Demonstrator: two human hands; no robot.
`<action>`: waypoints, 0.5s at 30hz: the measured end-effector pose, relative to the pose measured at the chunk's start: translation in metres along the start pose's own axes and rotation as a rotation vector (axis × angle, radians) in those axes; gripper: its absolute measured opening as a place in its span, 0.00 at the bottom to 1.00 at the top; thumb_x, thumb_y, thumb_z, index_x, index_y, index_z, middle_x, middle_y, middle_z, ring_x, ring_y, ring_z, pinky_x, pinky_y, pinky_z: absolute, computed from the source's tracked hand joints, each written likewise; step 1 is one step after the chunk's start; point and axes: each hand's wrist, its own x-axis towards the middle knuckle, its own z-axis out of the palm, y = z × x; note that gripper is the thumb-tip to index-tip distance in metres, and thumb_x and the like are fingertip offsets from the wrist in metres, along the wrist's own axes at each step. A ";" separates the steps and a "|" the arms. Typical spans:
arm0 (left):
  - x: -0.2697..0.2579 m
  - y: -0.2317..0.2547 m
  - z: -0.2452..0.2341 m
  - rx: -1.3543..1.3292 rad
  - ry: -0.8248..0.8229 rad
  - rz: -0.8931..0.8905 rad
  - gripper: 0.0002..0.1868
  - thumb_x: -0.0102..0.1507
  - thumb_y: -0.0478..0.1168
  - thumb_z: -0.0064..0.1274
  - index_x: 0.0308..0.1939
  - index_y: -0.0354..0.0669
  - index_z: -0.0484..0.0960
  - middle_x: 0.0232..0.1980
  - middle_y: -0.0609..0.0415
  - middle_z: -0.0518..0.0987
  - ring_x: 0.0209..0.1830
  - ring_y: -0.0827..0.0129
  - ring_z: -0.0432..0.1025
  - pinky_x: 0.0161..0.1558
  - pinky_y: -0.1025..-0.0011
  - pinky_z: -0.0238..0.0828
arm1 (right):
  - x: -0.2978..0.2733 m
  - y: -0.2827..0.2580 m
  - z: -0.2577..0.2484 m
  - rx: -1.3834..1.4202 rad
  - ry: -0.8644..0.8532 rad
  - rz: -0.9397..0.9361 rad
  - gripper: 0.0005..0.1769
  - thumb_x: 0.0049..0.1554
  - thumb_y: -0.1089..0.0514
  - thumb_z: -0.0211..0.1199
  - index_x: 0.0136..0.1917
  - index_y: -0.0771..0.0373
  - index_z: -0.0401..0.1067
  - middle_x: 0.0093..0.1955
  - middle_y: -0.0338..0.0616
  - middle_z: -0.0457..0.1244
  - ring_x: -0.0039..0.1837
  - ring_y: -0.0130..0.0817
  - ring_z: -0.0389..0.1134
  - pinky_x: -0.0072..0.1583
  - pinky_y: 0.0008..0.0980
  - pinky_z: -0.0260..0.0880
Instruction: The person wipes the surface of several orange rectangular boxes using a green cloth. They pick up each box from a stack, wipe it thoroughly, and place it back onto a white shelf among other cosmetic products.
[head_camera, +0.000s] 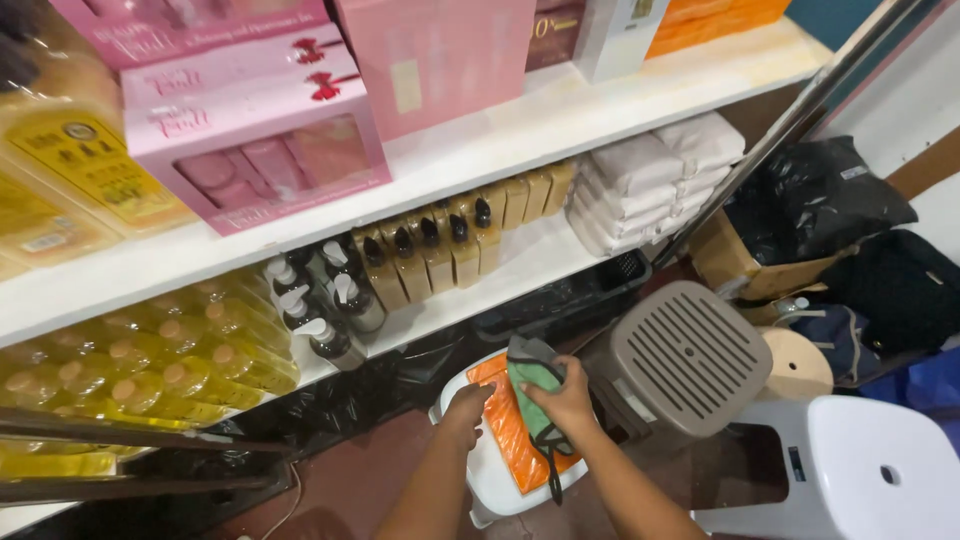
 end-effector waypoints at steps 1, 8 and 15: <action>0.012 -0.007 0.000 0.000 0.000 -0.003 0.41 0.62 0.57 0.57 0.77 0.56 0.61 0.77 0.53 0.63 0.69 0.52 0.60 0.67 0.50 0.59 | 0.002 0.010 0.002 -0.001 -0.001 0.003 0.45 0.41 0.52 0.81 0.66 0.63 0.61 0.63 0.52 0.62 0.67 0.43 0.65 0.67 0.39 0.65; 0.096 -0.089 0.003 -0.181 -0.004 -0.054 0.54 0.63 0.53 0.59 0.83 0.56 0.39 0.83 0.49 0.52 0.80 0.44 0.49 0.77 0.44 0.45 | -0.015 0.020 0.003 -0.630 -0.116 0.204 0.49 0.43 0.38 0.80 0.70 0.46 0.58 0.69 0.56 0.54 0.73 0.56 0.54 0.71 0.49 0.57; 0.033 -0.081 0.019 -0.127 -0.148 -0.044 0.51 0.63 0.50 0.53 0.83 0.63 0.36 0.82 0.55 0.58 0.79 0.53 0.54 0.74 0.42 0.42 | -0.015 0.106 0.007 -0.210 -0.121 0.157 0.64 0.39 0.45 0.79 0.80 0.48 0.45 0.70 0.48 0.63 0.72 0.43 0.65 0.70 0.37 0.63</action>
